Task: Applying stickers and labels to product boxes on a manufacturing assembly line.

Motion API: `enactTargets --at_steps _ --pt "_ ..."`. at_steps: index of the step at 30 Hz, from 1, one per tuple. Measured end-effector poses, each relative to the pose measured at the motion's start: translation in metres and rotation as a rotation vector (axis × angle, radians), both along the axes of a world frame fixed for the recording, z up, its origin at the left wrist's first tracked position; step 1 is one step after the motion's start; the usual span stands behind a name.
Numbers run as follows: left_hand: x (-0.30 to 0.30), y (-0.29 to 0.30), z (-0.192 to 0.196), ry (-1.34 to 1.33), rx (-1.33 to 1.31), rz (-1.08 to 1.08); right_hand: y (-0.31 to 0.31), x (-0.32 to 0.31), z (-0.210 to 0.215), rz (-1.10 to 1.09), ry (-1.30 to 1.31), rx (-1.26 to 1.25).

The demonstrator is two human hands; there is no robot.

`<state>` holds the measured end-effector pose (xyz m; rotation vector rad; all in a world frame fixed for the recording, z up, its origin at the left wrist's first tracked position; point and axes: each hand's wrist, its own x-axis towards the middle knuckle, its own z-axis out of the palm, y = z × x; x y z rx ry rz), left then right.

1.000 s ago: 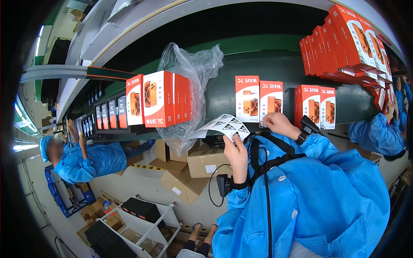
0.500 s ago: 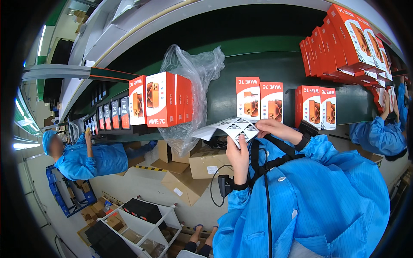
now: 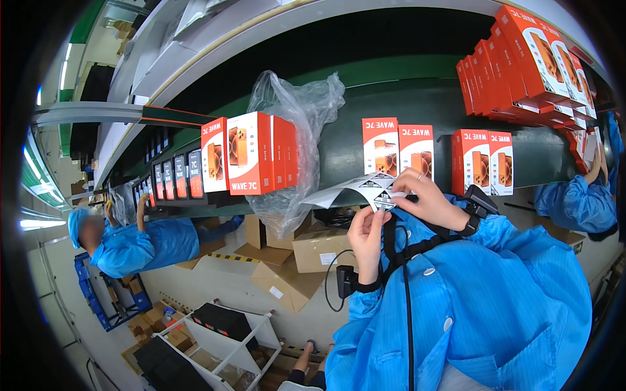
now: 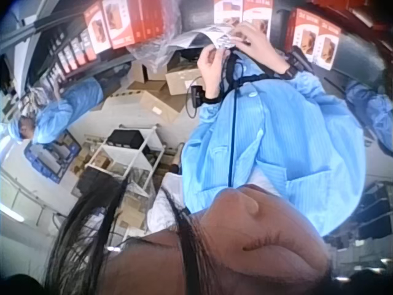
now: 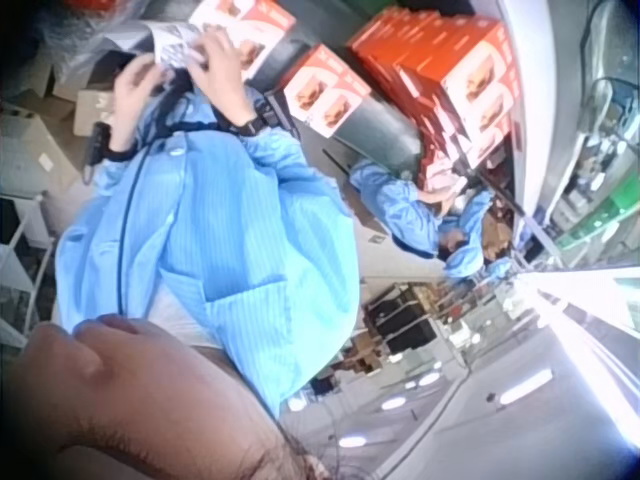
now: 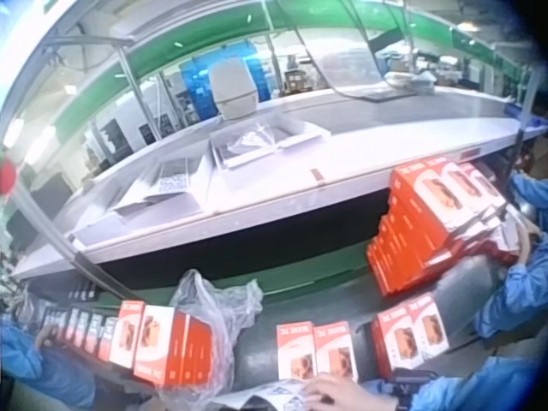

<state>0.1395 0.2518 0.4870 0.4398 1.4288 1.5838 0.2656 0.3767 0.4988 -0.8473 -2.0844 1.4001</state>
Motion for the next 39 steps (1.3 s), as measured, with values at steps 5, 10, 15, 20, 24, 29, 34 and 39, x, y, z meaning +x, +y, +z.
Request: enactTargets --at_steps 5,10,15,20,24,29,34,39 --pt "0.004 0.001 0.002 -0.048 0.043 0.023 -0.007 -0.007 0.004 0.13 0.032 0.229" --pt "0.002 -0.001 -0.005 -0.023 0.027 0.004 -0.008 -0.009 0.007 0.163 -0.007 0.247" --pt "-0.006 -0.002 -0.011 0.064 0.025 -0.028 -0.009 -0.017 0.011 0.147 -0.073 0.073" --pt "-0.009 -0.003 -0.02 0.091 -0.019 -0.05 -0.009 -0.025 -0.003 0.186 -0.116 0.115" --pt "-0.021 -0.007 -0.038 0.146 -0.21 -0.015 -0.011 -0.036 -0.002 0.404 -0.097 -0.062" --pt "-0.048 -0.034 -0.085 -0.247 -0.246 0.262 0.012 -0.05 -0.047 0.148 -0.152 -0.382" --pt "-0.056 -0.038 -0.08 -0.21 -0.287 0.327 0.024 -0.062 -0.105 0.032 -0.255 -0.234" --pt "-0.057 -0.038 -0.083 -0.186 -0.261 0.353 0.025 -0.071 -0.107 0.032 -0.327 -0.098"
